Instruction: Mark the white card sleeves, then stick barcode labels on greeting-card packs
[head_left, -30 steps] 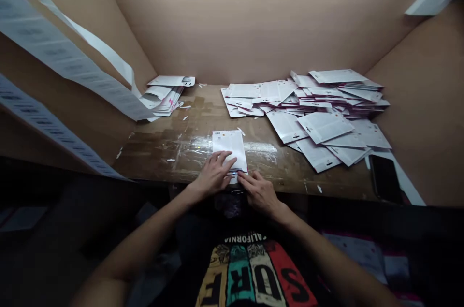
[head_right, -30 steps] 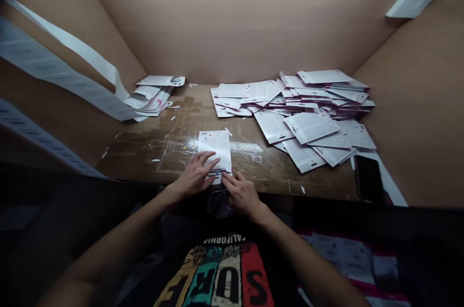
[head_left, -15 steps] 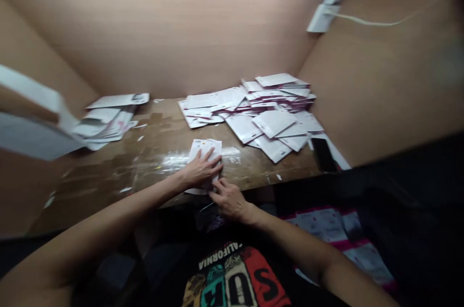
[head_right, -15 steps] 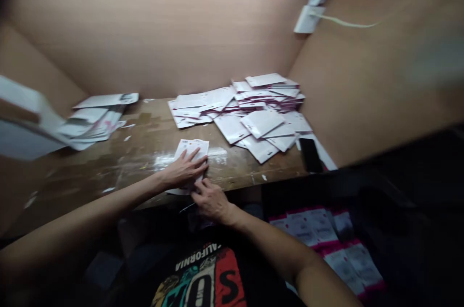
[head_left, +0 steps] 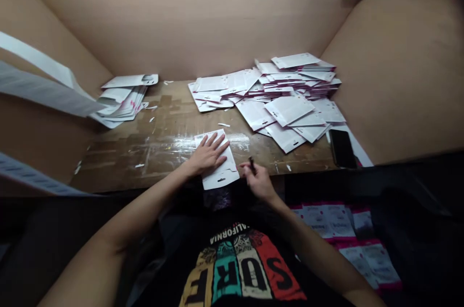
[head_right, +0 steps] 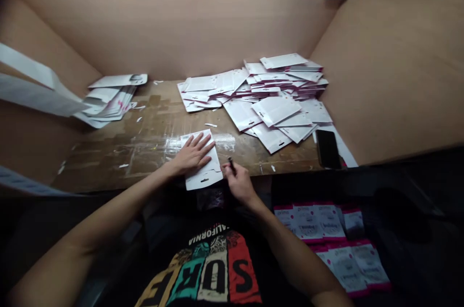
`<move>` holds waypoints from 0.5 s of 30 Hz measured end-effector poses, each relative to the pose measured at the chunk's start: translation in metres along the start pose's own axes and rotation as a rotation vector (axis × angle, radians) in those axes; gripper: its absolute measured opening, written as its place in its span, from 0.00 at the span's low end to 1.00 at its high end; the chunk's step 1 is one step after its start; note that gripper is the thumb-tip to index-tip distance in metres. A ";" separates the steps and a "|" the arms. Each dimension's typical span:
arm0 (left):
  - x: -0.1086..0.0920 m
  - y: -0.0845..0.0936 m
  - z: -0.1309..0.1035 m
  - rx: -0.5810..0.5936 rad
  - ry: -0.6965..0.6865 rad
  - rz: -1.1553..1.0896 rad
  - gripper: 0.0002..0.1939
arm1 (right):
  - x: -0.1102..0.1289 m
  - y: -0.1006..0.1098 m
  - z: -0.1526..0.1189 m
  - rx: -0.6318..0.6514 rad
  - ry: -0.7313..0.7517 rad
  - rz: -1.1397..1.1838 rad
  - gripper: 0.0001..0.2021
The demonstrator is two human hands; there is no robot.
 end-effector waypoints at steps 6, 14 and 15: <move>-0.016 -0.018 -0.010 -0.063 0.082 -0.025 0.36 | -0.012 0.004 0.026 -0.048 -0.275 0.379 0.32; -0.015 -0.020 -0.012 -0.097 0.135 -0.051 0.38 | -0.022 -0.012 0.024 0.009 -0.322 0.255 0.22; -0.015 -0.021 -0.012 -0.101 0.137 -0.056 0.38 | -0.024 -0.013 0.023 0.000 -0.331 0.266 0.22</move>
Point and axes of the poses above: each hand's wrist, its own z-axis towards the middle knuckle, its own y-axis out of the back of the hand, x = y × z, the point moved 9 cm from there along z, towards the middle knuckle, and after that the axes turned 1 degree about x, right-handed, at the moved point
